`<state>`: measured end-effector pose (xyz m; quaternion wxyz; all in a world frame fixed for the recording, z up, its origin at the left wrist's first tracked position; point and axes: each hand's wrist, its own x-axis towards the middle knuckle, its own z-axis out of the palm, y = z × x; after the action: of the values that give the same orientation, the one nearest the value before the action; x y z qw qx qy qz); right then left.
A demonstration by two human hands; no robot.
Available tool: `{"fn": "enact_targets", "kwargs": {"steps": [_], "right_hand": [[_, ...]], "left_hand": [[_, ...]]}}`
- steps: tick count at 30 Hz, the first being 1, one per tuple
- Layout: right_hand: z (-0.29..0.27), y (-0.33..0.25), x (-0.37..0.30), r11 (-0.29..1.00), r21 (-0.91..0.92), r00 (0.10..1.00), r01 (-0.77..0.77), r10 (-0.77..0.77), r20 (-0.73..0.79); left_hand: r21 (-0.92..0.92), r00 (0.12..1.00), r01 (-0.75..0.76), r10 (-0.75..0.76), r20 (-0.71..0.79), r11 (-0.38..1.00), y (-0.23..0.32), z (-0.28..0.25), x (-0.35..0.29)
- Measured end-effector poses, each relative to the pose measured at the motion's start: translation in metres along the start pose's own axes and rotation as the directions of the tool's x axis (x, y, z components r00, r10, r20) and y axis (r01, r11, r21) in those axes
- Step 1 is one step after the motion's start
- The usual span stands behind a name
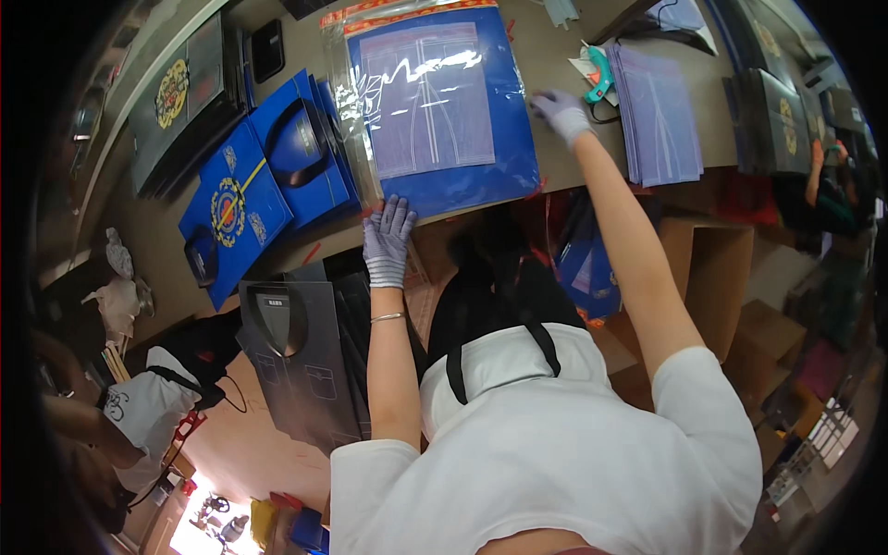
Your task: The person repeatedly picks up blue decorative boxes and inserts them into clear plastic bags. They then place the packaged items into a cardboard box. The process is repeated multiple times in a continuous loop.
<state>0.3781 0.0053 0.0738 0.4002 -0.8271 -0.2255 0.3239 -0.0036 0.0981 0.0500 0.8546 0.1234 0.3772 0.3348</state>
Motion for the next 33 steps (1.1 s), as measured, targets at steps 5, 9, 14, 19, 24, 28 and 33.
{"fn": "enact_targets", "kwargs": {"steps": [5,9,14,19,24,28,33], "right_hand": [[0.025,-0.06,-0.026,0.957,-0.224,0.932,0.182,-0.24,-0.271],[-0.021,-0.107,-0.13,0.918,-0.075,0.865,0.389,-0.392,-0.313],[-0.183,-0.074,-0.277,0.97,0.166,0.915,0.18,-0.103,-0.389],[-0.301,0.024,-0.379,0.937,-0.302,0.983,-0.178,0.154,-0.101],[-0.239,0.098,-0.295,0.133,-0.939,0.839,0.316,0.423,0.342],[-0.116,0.194,-0.231,0.01,-0.855,0.775,0.518,0.418,0.474],[0.011,0.231,-0.15,-0.143,-0.634,0.641,0.76,0.325,0.695]], "left_hand": [[0.092,1.0,0.004,-0.003,-0.015,0.996,-0.001,0.001,0.004],[0.114,0.999,0.029,-0.025,-0.035,0.993,0.0,-0.007,0.003],[0.106,0.998,0.025,-0.031,0.054,0.994,0.0,-0.013,0.003],[0.149,0.996,0.047,-0.058,0.069,0.988,-0.006,-0.011,0.008],[0.132,0.998,0.055,-0.057,0.014,0.99,-0.005,-0.013,0.002],[0.224,0.991,0.043,-0.071,0.116,0.974,0.001,-0.01,0.003],[0.835,0.697,-0.503,0.466,0.545,-0.224,0.036,0.051,-0.03]]}}
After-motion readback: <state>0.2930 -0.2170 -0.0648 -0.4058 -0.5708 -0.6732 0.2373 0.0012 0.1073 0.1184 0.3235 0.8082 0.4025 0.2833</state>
